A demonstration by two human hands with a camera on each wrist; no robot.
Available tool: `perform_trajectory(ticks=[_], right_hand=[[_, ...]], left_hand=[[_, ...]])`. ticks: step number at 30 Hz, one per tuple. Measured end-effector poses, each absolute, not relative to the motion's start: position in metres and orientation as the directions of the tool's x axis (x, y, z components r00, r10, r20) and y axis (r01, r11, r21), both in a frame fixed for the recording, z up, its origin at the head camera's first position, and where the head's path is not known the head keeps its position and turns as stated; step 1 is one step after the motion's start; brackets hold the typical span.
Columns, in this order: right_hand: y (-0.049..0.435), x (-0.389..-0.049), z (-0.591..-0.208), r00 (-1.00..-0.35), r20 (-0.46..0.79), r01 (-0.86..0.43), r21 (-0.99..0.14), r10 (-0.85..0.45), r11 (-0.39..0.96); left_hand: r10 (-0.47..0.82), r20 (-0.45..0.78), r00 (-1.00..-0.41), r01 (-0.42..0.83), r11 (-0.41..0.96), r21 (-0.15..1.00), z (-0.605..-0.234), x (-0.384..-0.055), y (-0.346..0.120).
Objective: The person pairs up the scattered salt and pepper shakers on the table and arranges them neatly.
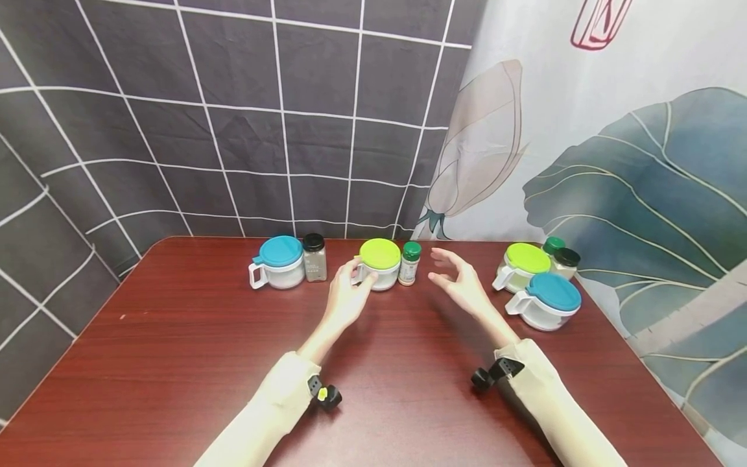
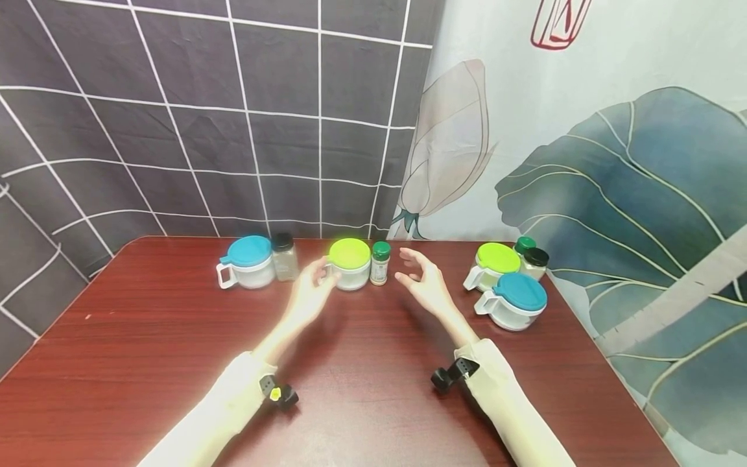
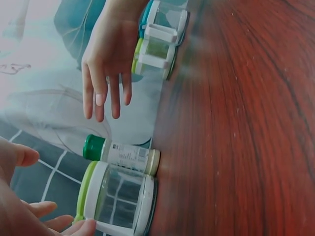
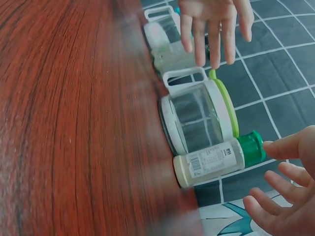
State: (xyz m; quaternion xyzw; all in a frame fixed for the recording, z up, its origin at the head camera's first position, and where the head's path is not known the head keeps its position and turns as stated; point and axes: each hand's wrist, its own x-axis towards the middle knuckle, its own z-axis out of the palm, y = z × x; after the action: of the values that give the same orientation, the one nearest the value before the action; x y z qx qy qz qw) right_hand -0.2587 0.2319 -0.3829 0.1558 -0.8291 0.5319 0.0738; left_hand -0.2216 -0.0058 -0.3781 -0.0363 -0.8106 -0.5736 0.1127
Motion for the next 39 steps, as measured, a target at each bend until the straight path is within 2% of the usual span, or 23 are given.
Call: perform_trajectory(ticks=[6,12,19,32,39], right_hand=[[0.237,-0.254,-0.379,-0.940,0.297,-0.341,-0.843,-0.168,0.416],[0.231,-0.236,-0.356,-0.948,0.279,-0.318,-0.837,-0.151,0.446],[0.252,-0.250,-0.374,-0.940,0.314,-0.339,-0.820,-0.132,0.461],[0.280,-0.242,-0.371,-0.903,0.404,-0.413,-0.723,-0.146,0.554],[0.292,-0.235,-0.371,-0.905,0.405,-0.395,-0.694,-0.128,0.602]], left_hand=[[-0.042,0.204,-0.978,0.179,0.335,0.925,-0.376,-0.218,0.001],[-0.025,0.216,-0.976,0.194,0.348,0.917,-0.375,-0.216,0.011],[0.025,0.197,-0.980,0.195,0.302,0.933,-0.377,-0.217,0.025],[0.132,0.211,-0.969,0.236,0.225,0.945,-0.377,-0.216,0.049],[0.146,0.206,-0.968,0.238,0.251,0.938,-0.379,-0.215,0.059]])
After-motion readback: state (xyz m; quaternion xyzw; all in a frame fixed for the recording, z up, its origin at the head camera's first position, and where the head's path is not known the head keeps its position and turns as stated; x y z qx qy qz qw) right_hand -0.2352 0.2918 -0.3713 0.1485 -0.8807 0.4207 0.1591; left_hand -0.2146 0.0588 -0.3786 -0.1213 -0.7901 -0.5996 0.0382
